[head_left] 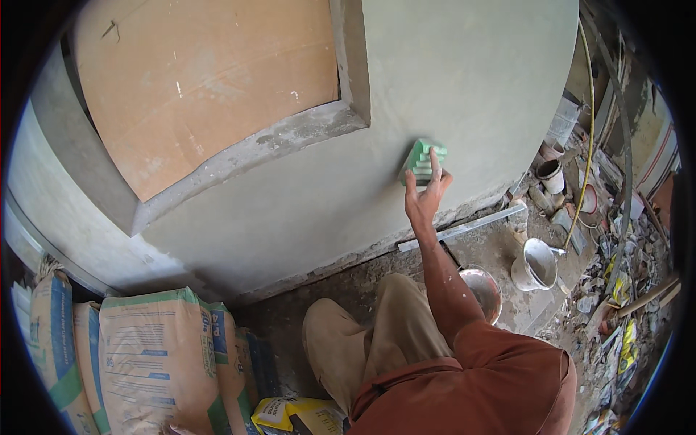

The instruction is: The person smooths the plastered wall surfaces and edges by rubbing them with a foam sponge block while holding a trowel.

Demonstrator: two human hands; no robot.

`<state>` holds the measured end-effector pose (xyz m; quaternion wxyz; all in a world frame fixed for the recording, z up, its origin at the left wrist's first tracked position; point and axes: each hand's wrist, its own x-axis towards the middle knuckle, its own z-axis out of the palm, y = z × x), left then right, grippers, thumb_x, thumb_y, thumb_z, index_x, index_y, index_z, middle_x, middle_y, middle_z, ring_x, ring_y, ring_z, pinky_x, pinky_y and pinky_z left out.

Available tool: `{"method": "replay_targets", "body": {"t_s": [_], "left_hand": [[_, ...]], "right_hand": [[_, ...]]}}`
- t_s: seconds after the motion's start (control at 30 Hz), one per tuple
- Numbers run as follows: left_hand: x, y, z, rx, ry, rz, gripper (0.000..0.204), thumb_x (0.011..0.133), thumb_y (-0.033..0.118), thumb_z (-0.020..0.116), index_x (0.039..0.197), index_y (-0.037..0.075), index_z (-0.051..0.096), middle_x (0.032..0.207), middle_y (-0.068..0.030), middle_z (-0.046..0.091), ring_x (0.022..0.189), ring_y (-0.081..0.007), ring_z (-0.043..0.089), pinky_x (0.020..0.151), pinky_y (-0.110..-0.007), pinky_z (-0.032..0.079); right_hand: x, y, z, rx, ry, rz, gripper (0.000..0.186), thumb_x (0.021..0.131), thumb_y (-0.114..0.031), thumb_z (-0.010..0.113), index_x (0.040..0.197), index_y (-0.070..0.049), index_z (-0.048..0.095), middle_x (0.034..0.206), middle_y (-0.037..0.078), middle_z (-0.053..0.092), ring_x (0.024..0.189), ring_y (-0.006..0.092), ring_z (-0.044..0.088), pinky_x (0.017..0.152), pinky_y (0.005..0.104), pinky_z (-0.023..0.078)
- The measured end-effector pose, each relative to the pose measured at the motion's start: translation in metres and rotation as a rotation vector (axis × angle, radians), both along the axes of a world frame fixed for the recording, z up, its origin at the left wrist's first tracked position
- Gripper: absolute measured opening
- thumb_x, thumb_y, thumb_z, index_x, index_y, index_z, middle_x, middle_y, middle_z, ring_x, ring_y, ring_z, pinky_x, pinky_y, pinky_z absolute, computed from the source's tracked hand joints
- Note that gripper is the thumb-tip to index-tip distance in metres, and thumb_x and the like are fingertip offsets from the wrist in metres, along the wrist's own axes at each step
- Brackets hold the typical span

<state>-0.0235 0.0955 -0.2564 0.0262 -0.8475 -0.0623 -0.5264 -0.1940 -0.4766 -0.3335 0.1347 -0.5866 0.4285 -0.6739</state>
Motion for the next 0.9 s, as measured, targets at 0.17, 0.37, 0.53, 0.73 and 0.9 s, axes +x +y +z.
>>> {"method": "replay_targets", "body": {"t_s": [0.17,0.37,0.53,0.73,0.9], "left_hand": [[-0.001,0.007,0.001,0.022,0.008,0.008,0.047,0.103,0.059,0.048,0.106,0.020,0.073,0.110,-0.0010,0.071,0.110,-0.0270,0.063,0.096,-0.051,0.043],[0.002,0.001,-0.003,0.035,-0.012,0.009,0.045,0.103,0.058,0.048,0.105,0.021,0.075,0.111,0.0009,0.071,0.112,-0.0268,0.063,0.096,-0.052,0.042],[-0.001,0.024,-0.004,0.016,-0.080,0.090,0.044,0.103,0.058,0.050,0.106,0.023,0.075,0.114,0.0020,0.071,0.116,-0.0262,0.063,0.098,-0.052,0.042],[-0.003,0.000,0.001,0.070,-0.138,0.046,0.033,0.103,0.052,0.054,0.106,0.026,0.072,0.114,0.0065,0.070,0.112,-0.0235,0.065,0.097,-0.048,0.044],[-0.010,0.016,0.001,0.098,-0.093,0.047,0.033,0.103,0.052,0.054,0.107,0.024,0.071,0.112,0.0049,0.069,0.113,-0.0241,0.064,0.097,-0.049,0.044]], "right_hand": [[0.024,0.010,0.123,-0.331,0.104,0.093,0.073,0.087,-0.012,0.077,0.154,-0.017,0.048,0.116,0.019,0.046,0.106,0.0295,0.049,0.094,0.0384,0.046],[0.052,0.000,0.157,-0.419,0.230,0.039,0.073,0.083,-0.009,0.077,0.151,-0.016,0.052,0.102,0.018,0.049,0.097,0.0324,0.044,0.089,0.0426,0.045],[0.044,0.010,0.133,-0.333,0.216,0.021,0.070,0.083,-0.008,0.076,0.149,-0.016,0.054,0.105,0.021,0.053,0.100,0.0368,0.048,0.093,0.0450,0.044],[-0.077,-0.042,-0.072,0.435,0.040,-0.280,0.071,0.083,-0.007,0.072,0.150,-0.012,0.049,0.121,0.025,0.050,0.111,0.0381,0.055,0.100,0.0467,0.046],[-0.041,0.000,0.044,-0.104,0.000,0.033,0.079,0.084,-0.008,0.075,0.156,-0.020,0.044,0.117,0.021,0.047,0.104,0.0359,0.053,0.097,0.0437,0.046]]}}
